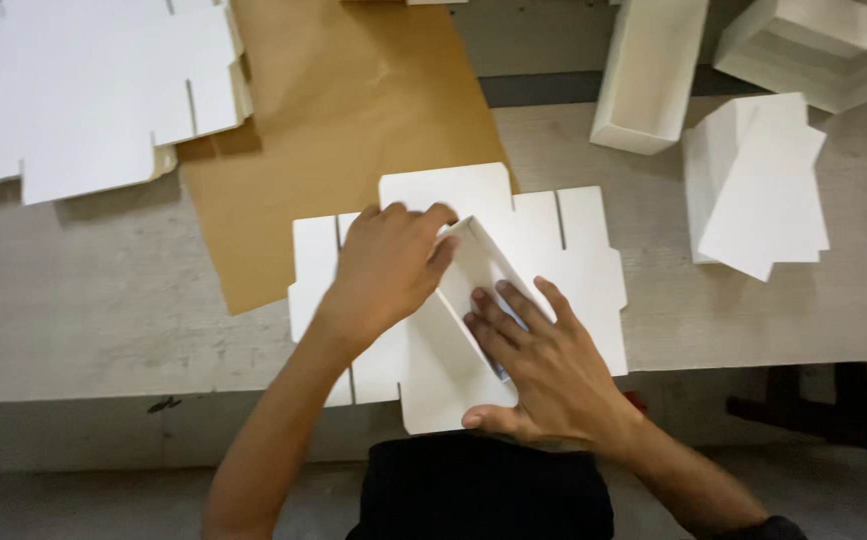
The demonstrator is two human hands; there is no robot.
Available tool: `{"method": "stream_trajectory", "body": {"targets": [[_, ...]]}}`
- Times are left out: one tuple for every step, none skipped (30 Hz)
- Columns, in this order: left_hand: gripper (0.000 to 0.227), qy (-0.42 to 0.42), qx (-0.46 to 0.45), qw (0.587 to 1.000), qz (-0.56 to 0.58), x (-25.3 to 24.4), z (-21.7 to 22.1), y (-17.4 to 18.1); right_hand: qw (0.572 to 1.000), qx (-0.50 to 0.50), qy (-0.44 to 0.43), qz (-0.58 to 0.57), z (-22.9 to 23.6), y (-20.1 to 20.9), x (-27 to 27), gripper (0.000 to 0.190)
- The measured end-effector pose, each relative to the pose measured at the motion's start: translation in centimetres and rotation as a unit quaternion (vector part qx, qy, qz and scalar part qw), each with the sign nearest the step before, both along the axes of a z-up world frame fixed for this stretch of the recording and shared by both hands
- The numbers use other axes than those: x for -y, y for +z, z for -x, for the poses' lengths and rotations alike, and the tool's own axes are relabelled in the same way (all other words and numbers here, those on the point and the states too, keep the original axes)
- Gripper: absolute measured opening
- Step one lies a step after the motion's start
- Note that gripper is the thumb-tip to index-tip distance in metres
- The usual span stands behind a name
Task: The person folds flat white cardboard sheets into rectangular boxes by hand. They crease the pre-cut lines, fold the side flaps upward, and tuck the tabs into slots to secure the structure. The finished boxes are stacked on the right side of the table.
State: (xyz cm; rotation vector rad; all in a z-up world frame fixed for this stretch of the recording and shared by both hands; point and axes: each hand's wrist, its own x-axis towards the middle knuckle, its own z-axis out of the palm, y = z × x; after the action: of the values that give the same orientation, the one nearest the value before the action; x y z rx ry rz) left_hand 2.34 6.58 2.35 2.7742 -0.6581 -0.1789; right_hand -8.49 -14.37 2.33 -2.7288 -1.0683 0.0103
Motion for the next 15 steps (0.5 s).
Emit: {"method": "stream_trajectory", "body": {"targets": [[0.026, 0.004, 0.000, 1.000, -0.004, 0.5, -0.4, -1.1, 1.000, 0.000, 0.004, -0.004, 0.1, 0.0, -0.5, 0.105], [0.018, -0.006, 0.028, 0.998, -0.064, 1.3, -1.0, -2.2, 1.000, 0.022, -0.010, -0.006, 0.1, 0.1, -0.8, 0.095], [0.012, -0.015, 0.056, 0.991, -0.123, 2.2, -1.8, -3.2, 0.999, 0.044, -0.024, -0.008, 0.0, 0.1, -1.1, 0.084], [0.012, -0.016, 0.056, 0.991, -0.121, 2.1, -2.1, -3.4, 0.999, 0.044, -0.024, -0.006, 0.4, 0.3, -1.0, 0.084], [0.012, 0.004, 0.001, 0.995, -0.104, 2.2, -2.6, -3.5, 0.998, 0.066, -0.018, 0.014, 0.7, 0.5, -0.9, 0.072], [0.013, 0.024, -0.054, 0.994, -0.087, 2.1, -3.1, -3.7, 0.996, 0.087, -0.011, 0.034, 1.0, 0.6, -0.9, 0.059], [0.013, 0.024, -0.054, 0.995, -0.086, 2.0, -2.9, -3.6, 0.995, 0.087, -0.011, 0.035, 1.4, 1.1, -0.5, 0.059], [0.012, 0.032, -0.068, 0.996, -0.037, 1.7, -2.8, -3.4, 0.997, 0.072, -0.003, 0.012, 1.8, 1.7, -0.3, 0.048], [0.011, 0.040, -0.081, 0.996, 0.012, 1.4, -2.6, -3.1, 0.998, 0.057, 0.005, -0.011, 2.1, 2.2, -0.1, 0.040], [0.011, 0.038, -0.078, 0.996, 0.010, 1.4, -2.8, -2.8, 0.998, 0.061, 0.003, -0.012, 1.6, 1.2, -0.1, 0.040], [0.013, 0.050, -0.092, 0.994, 0.000, 1.4, -3.0, -2.6, 0.999, 0.051, 0.002, -0.007, 1.2, 0.2, -0.2, 0.035], [0.016, 0.062, -0.113, 0.992, -0.007, 1.6, -2.7, -2.5, 0.999, 0.035, 0.001, 0.000, 1.1, -0.7, 0.0, 0.030], [0.016, 0.060, -0.115, 0.992, -0.007, 1.7, -2.7, -2.5, 0.999, 0.033, -0.001, 0.001, 1.1, -0.6, -0.2, 0.030], [0.015, 0.056, -0.113, 0.992, -0.011, 1.6, -2.7, -2.4, 0.999, 0.027, 0.000, 0.020, 0.9, -0.4, -0.4, 0.032], [0.013, 0.053, -0.111, 0.992, -0.016, 1.6, -2.8, -2.4, 0.999, 0.021, 0.001, 0.039, 0.6, -0.2, -0.6, 0.034]]}}
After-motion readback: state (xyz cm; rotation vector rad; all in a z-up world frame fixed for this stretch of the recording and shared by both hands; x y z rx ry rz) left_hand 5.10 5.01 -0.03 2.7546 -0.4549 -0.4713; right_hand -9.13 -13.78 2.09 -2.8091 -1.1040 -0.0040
